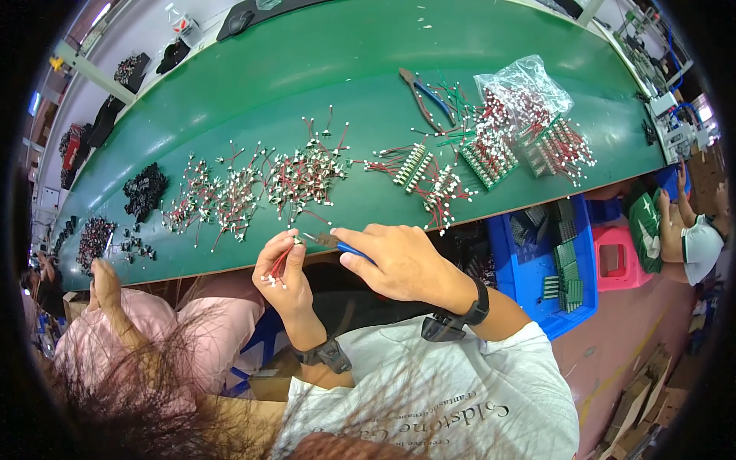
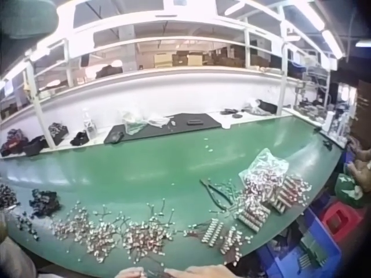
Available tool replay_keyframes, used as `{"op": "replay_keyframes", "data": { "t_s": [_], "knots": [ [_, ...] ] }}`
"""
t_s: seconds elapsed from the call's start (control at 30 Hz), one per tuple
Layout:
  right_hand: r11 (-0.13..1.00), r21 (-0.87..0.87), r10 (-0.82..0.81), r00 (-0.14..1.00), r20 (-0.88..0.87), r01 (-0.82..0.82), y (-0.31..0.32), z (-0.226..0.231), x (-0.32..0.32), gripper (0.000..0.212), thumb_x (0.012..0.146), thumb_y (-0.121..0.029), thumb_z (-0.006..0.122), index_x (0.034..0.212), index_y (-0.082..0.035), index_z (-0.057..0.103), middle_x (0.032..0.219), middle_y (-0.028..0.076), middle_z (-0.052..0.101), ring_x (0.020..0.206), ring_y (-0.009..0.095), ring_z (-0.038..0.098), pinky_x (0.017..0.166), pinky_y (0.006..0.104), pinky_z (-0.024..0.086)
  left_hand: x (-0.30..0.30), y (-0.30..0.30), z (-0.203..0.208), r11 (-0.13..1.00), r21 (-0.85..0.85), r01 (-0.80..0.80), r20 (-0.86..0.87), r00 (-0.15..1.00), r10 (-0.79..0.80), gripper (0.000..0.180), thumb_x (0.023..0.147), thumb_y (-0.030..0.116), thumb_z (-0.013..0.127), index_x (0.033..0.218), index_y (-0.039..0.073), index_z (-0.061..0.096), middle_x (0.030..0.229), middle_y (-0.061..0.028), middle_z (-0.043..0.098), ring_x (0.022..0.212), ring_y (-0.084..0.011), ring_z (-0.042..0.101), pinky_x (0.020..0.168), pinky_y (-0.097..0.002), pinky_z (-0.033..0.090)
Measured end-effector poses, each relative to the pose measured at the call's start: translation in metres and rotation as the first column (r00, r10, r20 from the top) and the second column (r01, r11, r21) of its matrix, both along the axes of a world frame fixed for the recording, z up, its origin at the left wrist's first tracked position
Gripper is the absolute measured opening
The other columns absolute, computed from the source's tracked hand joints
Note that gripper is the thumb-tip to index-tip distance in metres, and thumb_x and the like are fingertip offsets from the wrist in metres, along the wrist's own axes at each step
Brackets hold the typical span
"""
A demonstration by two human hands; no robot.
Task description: The person trims wires on small electronic components using shears, then picks up a circuit board and trims the wires on it one by one before placing it into a blue bin.
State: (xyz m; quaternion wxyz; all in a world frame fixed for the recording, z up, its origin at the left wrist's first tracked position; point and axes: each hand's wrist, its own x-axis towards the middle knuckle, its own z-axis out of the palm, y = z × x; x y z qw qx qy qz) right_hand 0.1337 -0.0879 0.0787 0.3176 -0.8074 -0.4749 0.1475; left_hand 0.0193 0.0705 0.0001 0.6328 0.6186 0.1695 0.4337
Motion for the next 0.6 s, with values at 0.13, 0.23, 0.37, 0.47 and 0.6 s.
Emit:
{"op": "replay_keyframes", "data": {
  "t_s": [0.13, 0.23, 0.37, 0.47, 0.6],
  "knots": [
    [0.999, -0.026, 0.025, 0.999, -0.022, -0.025, -0.003, 0.001, 0.001, 0.034, 0.091, -0.032, 0.058, 0.118, -0.011, 0.064, 0.085, 0.015, 0.067, 0.077, 0.034, 0.065, 0.064, 0.045, 0.051, 0.004, -0.006, 0.009, 1.0, 0.001, 0.018, -0.011, 1.0, -0.018, 0.015, 0.081, -0.005, 0.072, 0.095, -0.004, 0.066, 0.105, -0.0188, 0.066, 0.097, -0.0216, 0.064, 0.086, -0.0299, 0.051],
    [0.999, 0.034, 0.014, 1.0, 0.003, -0.014, -0.004, -0.004, 0.003, 0.034, 0.091, -0.032, 0.058, 0.117, -0.011, 0.065, 0.083, 0.016, 0.067, 0.075, 0.034, 0.065, 0.064, 0.0446, 0.051, 0.006, -0.007, 0.011, 1.0, 0.023, 0.013, -0.034, 0.999, -0.012, 0.015, 0.08, -0.005, 0.073, 0.093, -0.004, 0.066, 0.103, -0.0181, 0.066, 0.098, -0.0214, 0.064, 0.087, -0.0296, 0.05],
    [0.999, 0.023, 0.044, 0.999, -0.025, -0.044, -0.003, -0.004, 0.006, 0.033, 0.092, -0.03, 0.057, 0.116, -0.01, 0.064, 0.081, 0.017, 0.067, 0.076, 0.035, 0.065, 0.065, 0.0447, 0.051, 0.003, -0.004, 0.012, 0.996, 0.082, 0.022, -0.057, 0.998, -0.017, 0.013, 0.079, -0.005, 0.073, 0.091, -0.003, 0.067, 0.101, -0.0171, 0.067, 0.095, -0.0211, 0.064, 0.088, -0.0306, 0.049],
    [0.989, 0.118, 0.102, 0.989, -0.109, -0.089, -0.004, -0.013, 0.014, 0.032, 0.094, -0.03, 0.054, 0.114, -0.007, 0.064, 0.075, 0.016, 0.065, 0.072, 0.031, 0.065, 0.063, 0.0419, 0.051, 0.004, -0.001, 0.002, 0.995, 0.076, 0.069, 0.013, 0.997, -0.07, 0.014, 0.079, -0.006, 0.073, 0.091, -0.002, 0.067, 0.101, -0.0169, 0.067, 0.095, -0.0213, 0.064, 0.089, -0.0315, 0.049],
    [0.983, 0.12, 0.186, 0.729, -0.659, -0.142, -0.005, -0.023, 0.023, 0.035, 0.097, -0.032, 0.05, 0.112, -0.004, 0.064, 0.074, 0.014, 0.063, 0.064, 0.026, 0.061, 0.063, 0.0373, 0.05, 0.007, -0.003, -0.01, 0.98, -0.103, 0.173, 0.209, 0.967, -0.149, 0.016, 0.081, -0.005, 0.072, 0.095, 0.0, 0.067, 0.103, -0.0169, 0.067, 0.096, -0.0217, 0.063, 0.087, -0.032, 0.049]
  ]
}}
